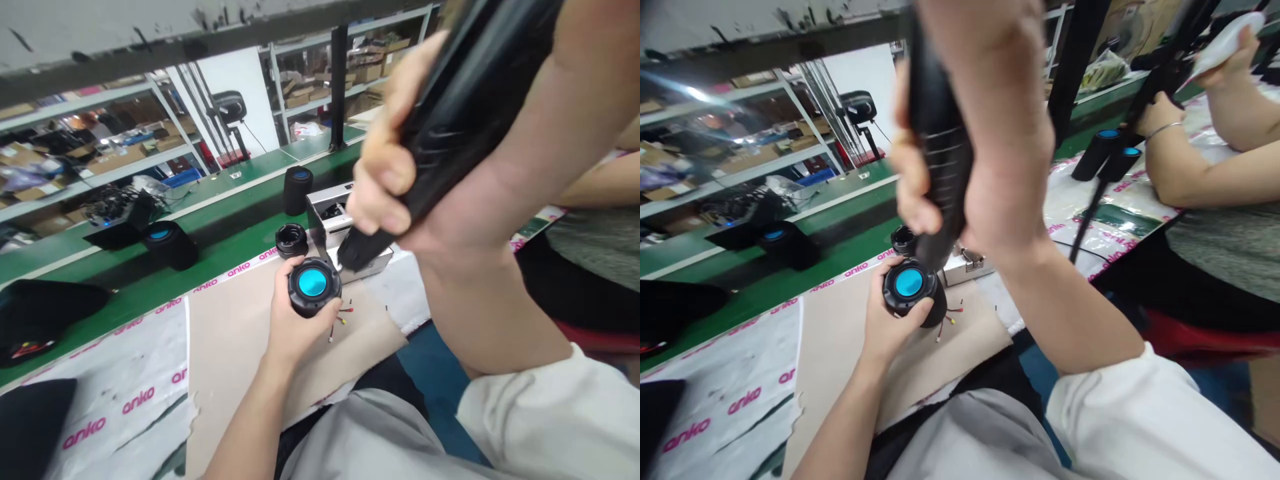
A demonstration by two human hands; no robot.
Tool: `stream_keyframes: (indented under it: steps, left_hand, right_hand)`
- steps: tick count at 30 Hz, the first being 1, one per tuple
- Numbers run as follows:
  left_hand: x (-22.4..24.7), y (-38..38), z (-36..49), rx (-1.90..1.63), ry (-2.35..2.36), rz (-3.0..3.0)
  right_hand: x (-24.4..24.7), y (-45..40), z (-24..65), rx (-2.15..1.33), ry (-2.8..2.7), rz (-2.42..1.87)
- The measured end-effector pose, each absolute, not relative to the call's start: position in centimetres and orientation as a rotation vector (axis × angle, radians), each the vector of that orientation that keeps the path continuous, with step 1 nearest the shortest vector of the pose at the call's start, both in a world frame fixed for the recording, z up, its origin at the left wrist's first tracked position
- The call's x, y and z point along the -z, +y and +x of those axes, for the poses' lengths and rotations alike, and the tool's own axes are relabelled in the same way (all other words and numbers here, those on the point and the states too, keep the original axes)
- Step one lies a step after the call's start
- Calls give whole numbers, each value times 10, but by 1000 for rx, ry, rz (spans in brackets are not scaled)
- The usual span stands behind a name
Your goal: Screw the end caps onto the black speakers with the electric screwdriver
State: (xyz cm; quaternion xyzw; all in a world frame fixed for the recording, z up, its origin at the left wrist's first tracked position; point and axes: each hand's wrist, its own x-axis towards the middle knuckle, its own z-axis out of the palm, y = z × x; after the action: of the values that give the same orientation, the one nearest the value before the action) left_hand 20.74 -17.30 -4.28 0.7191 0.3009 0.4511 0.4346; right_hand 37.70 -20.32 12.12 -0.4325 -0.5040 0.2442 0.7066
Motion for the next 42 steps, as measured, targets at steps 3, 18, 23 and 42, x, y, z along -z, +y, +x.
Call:
stream_keyframes:
  steps: [3, 18, 23, 42]
  left_hand:
    - [45, -174, 207, -1131, 743, 1831]
    - [49, -174, 204, -1197, 723, 1868]
    - [48, -175, 203, -1164, 708, 1870]
    - [52, -176, 209, -1078, 597, 1679]
  right_hand:
    - [-105, -197, 399, -520, -1074, -977]
    - [-34, -191, 429, -531, -965, -847]
    - [-81, -216, 411, -491, -911, -840]
    - [-129, -187, 326, -868, -1189, -560]
